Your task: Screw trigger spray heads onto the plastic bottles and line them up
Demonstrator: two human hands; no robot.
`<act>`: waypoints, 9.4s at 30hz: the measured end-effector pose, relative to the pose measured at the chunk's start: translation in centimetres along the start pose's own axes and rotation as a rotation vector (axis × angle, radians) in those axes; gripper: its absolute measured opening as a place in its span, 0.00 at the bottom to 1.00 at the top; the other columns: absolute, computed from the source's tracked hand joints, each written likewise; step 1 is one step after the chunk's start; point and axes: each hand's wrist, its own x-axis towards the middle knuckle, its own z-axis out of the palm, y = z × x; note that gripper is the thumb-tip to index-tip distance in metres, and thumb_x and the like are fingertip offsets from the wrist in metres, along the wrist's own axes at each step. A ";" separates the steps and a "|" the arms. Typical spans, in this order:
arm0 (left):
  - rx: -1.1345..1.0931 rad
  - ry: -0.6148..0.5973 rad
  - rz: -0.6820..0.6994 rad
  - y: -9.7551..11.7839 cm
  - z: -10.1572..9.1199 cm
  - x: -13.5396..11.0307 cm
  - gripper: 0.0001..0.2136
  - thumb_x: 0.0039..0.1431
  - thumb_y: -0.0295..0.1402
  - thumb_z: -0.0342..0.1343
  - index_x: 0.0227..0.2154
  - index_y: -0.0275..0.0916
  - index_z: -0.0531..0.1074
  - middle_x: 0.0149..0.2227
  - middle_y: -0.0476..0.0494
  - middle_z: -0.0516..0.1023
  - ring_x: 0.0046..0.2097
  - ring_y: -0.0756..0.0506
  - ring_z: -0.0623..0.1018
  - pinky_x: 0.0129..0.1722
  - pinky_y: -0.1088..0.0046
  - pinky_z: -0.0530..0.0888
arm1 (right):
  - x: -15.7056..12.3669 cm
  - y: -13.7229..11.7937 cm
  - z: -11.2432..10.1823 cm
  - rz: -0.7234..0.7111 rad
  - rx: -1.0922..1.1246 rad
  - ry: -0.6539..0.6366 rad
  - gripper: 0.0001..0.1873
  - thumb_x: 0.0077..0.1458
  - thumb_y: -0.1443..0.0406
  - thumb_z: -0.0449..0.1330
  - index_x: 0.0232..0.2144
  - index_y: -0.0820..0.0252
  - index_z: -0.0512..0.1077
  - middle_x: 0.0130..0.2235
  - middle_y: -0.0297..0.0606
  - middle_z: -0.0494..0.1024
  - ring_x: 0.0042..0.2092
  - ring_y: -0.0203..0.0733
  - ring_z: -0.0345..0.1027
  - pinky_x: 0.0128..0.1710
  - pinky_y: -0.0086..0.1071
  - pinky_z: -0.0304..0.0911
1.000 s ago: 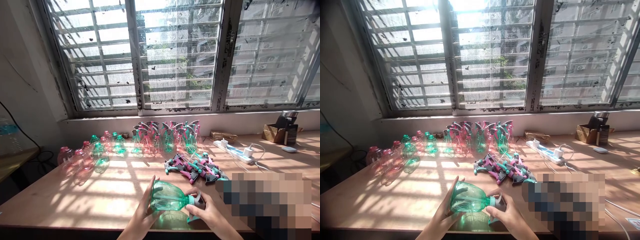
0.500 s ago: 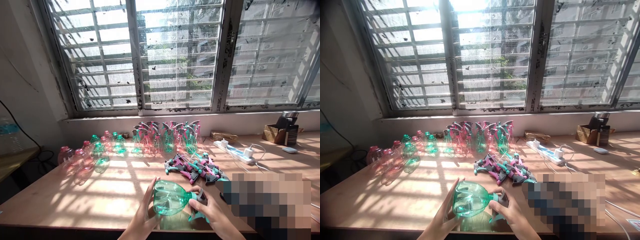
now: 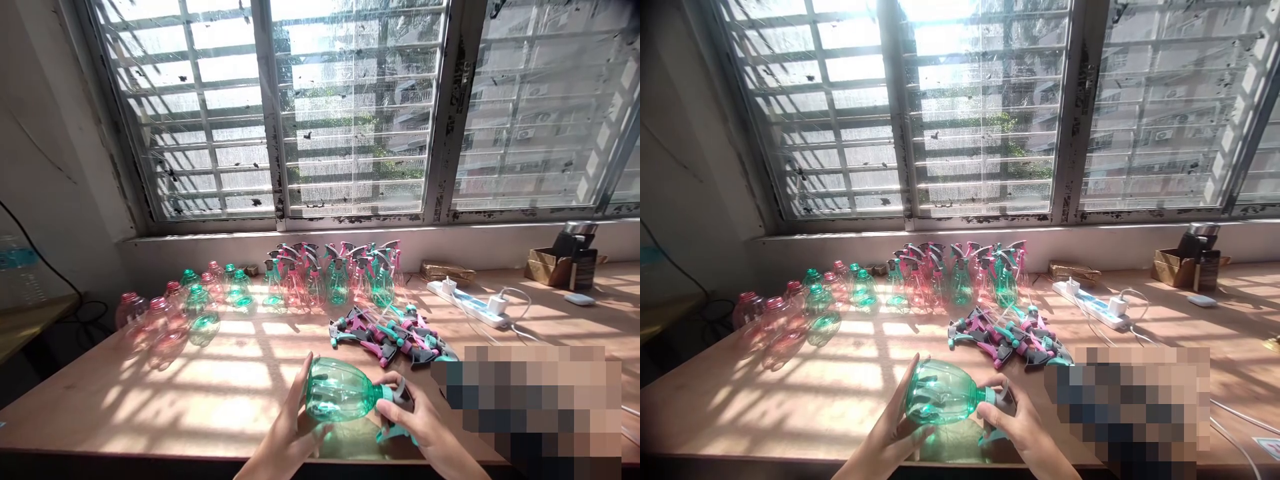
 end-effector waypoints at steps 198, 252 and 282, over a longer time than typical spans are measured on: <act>0.147 0.065 -0.001 -0.5 -0.5 -0.1 0.48 0.60 0.39 0.66 0.72 0.58 0.38 0.74 0.42 0.52 0.71 0.30 0.59 0.67 0.54 0.64 | -0.2 -0.1 -0.1 -0.057 -0.160 -0.066 0.22 0.52 0.52 0.71 0.42 0.58 0.74 0.26 0.29 0.77 0.26 0.41 0.75 0.31 0.35 0.72; 0.311 0.108 0.102 1.0 0.6 0.0 0.38 0.69 0.46 0.54 0.72 0.59 0.36 0.74 0.43 0.52 0.74 0.33 0.52 0.71 0.52 0.55 | -0.2 0.4 -0.2 -0.064 -0.138 -0.065 0.21 0.53 0.53 0.71 0.42 0.59 0.74 0.27 0.28 0.74 0.27 0.40 0.74 0.31 0.36 0.73; 0.171 0.117 0.043 -0.3 0.4 0.1 0.48 0.58 0.46 0.66 0.72 0.61 0.38 0.74 0.41 0.47 0.69 0.31 0.63 0.67 0.53 0.63 | -0.5 -0.6 0.3 -0.056 -0.133 -0.044 0.20 0.52 0.53 0.71 0.41 0.58 0.75 0.27 0.27 0.73 0.27 0.39 0.72 0.30 0.35 0.73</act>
